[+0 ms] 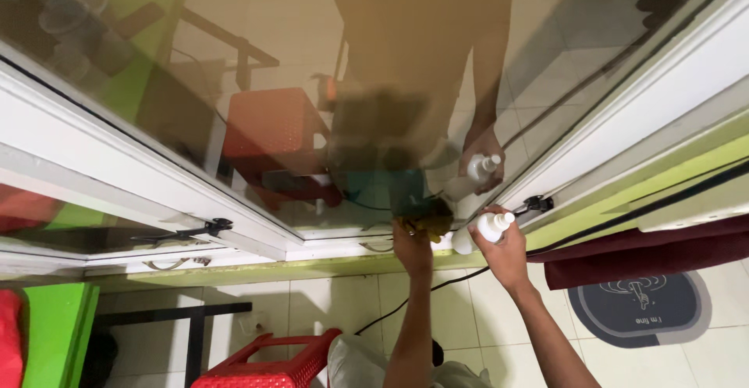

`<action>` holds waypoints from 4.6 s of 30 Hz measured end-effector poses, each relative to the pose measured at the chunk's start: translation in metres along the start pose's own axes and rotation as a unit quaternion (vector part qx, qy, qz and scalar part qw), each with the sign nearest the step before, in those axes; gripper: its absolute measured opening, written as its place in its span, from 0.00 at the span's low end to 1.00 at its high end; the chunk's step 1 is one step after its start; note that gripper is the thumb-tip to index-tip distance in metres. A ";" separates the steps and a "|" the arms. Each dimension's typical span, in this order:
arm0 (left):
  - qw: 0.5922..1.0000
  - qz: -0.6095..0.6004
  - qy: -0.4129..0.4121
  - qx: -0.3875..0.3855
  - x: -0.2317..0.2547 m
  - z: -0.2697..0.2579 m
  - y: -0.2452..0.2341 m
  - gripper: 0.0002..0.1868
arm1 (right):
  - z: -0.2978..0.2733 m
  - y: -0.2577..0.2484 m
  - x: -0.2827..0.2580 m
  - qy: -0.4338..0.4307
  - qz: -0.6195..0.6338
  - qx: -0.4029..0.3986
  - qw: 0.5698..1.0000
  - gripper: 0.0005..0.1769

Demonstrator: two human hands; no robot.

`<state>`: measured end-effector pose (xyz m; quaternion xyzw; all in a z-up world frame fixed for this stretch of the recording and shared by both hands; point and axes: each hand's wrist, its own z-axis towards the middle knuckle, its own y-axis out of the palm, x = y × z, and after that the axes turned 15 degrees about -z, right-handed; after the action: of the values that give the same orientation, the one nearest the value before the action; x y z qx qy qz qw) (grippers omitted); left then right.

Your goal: The person cleans a glass window by spraying liquid from a white bottle and wiping the surface with a brown cloth.

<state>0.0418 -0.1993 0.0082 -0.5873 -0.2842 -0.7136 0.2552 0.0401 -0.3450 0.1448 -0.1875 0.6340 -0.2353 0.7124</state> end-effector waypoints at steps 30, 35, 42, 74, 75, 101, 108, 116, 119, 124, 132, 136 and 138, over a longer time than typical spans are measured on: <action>0.950 0.310 -0.003 -0.034 -0.040 0.093 -0.153 0.30 | -0.039 0.115 -0.066 0.034 -0.012 -0.015 0.999 0.25; 0.947 0.247 -0.015 -0.205 0.012 0.070 -0.110 0.33 | -0.047 0.131 -0.081 0.031 -0.017 0.008 0.999 0.25; 0.968 0.220 0.010 -0.119 -0.008 0.103 -0.168 0.30 | -0.055 0.128 -0.076 0.058 -0.009 0.041 0.997 0.24; 0.950 0.111 -0.075 -0.283 0.046 0.115 -0.175 0.28 | -0.078 0.147 -0.087 0.075 0.097 0.059 0.991 0.26; 0.959 0.052 -0.050 -0.275 0.047 0.123 -0.184 0.21 | -0.077 0.148 -0.089 0.090 0.152 0.053 0.983 0.30; 0.738 -0.596 -0.317 -0.010 0.055 0.072 -0.241 0.30 | -0.100 0.166 -0.139 -0.023 0.044 -0.012 0.999 0.45; 0.763 -0.526 -0.367 0.076 0.103 0.080 -0.245 0.29 | -0.083 0.154 -0.139 -0.006 0.050 -0.030 0.998 0.37; 0.797 -0.461 -0.389 0.017 0.088 0.089 -0.269 0.29 | -0.085 0.118 -0.126 -0.062 0.038 -0.156 0.985 0.35; 0.814 -0.406 -0.415 -0.008 0.073 0.096 -0.274 0.30 | -0.081 0.107 -0.133 -0.074 0.020 -0.147 0.986 0.41; 0.860 -0.368 -0.350 -0.039 0.056 0.114 -0.276 0.34 | -0.083 0.098 -0.160 -0.053 -0.071 -0.131 0.987 0.55; 0.863 -0.415 -0.252 -0.137 0.036 0.149 -0.270 0.38 | -0.088 0.115 -0.187 -0.157 -0.143 -0.108 0.971 0.45; 0.885 -0.401 -0.222 -0.076 0.018 0.138 -0.269 0.36 | -0.094 0.137 -0.193 -0.086 -0.186 -0.086 0.975 0.42; 0.897 -0.393 -0.198 -0.032 0.008 0.124 -0.263 0.35 | -0.096 0.147 -0.198 -0.130 -0.131 0.006 0.983 0.44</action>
<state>-0.0575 0.0744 0.0069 -0.5646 -0.5133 -0.6338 -0.1266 -0.0580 -0.1079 0.2108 -0.2936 0.5043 -0.3036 0.7532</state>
